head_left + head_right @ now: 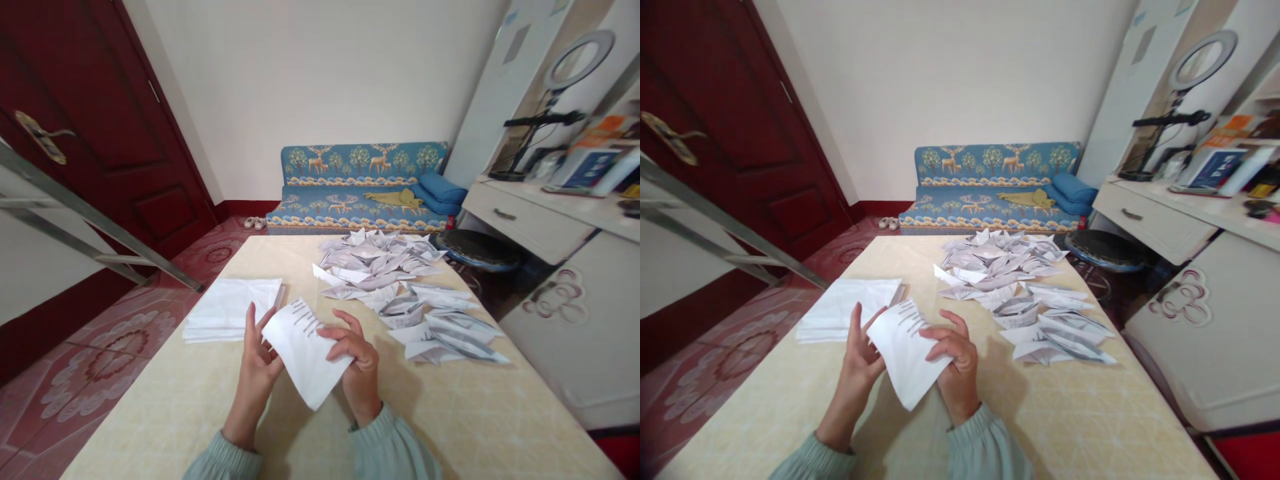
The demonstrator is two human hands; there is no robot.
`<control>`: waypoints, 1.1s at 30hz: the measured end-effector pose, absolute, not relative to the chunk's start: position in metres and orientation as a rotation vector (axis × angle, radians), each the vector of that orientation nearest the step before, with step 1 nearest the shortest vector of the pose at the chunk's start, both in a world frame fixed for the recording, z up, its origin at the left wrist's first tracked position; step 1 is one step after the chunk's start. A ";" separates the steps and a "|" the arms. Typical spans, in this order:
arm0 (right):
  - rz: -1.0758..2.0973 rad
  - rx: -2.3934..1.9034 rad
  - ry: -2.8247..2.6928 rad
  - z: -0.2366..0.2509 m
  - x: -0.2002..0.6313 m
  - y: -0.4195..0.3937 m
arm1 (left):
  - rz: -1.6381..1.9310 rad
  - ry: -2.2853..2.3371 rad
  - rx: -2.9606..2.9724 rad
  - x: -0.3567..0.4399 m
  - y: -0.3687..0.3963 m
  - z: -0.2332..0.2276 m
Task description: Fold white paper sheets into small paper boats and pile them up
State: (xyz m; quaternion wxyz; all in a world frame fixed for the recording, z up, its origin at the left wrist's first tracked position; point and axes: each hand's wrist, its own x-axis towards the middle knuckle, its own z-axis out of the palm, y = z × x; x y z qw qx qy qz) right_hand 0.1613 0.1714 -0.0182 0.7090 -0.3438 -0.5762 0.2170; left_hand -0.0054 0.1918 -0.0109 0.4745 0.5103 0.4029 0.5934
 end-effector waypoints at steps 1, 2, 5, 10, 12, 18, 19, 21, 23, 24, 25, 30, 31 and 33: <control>0.490 -0.765 -1.299 -0.017 0.162 0.172 | 1.470 0.964 1.262 -0.006 0.194 -0.012; 0.490 -0.774 -1.319 -0.017 0.162 0.172 | 1.471 0.955 1.292 -0.007 0.195 -0.013; 0.419 -0.905 -1.322 -0.019 0.164 0.173 | 1.436 0.994 1.451 -0.010 0.193 -0.021; 0.212 -1.135 -1.150 -0.016 0.169 0.164 | 1.671 1.119 1.683 -0.011 0.165 -0.029; 0.167 -1.135 -1.091 -0.014 0.174 0.161 | 1.682 1.175 1.644 -0.007 0.153 -0.033; 0.461 -0.998 -1.212 -0.031 0.194 0.173 | 1.601 1.082 1.234 0.003 0.157 -0.036; 0.528 -1.008 -1.247 -0.035 0.196 0.175 | 1.559 1.055 1.213 0.003 0.162 -0.034; 0.614 -1.068 -1.275 -0.043 0.197 0.179 | 1.448 1.034 1.239 0.001 0.169 -0.030; 0.675 -1.157 -1.276 -0.050 0.195 0.182 | 1.301 1.041 1.339 -0.002 0.175 -0.028; 0.701 -1.199 -1.267 -0.053 0.193 0.182 | 1.225 1.045 1.398 -0.003 0.178 -0.029; 0.721 -1.226 -1.260 -0.055 0.190 0.183 | 1.169 1.050 1.452 -0.005 0.180 -0.030; 0.661 -1.183 -1.263 -0.062 0.181 0.188 | 1.256 1.294 1.560 -0.008 0.192 -0.046; 0.668 -1.192 -1.259 -0.062 0.180 0.189 | 1.272 1.352 1.567 -0.008 0.193 -0.048; 0.750 -1.208 -1.211 -0.063 0.179 0.191 | 1.265 1.389 1.571 -0.007 0.194 -0.049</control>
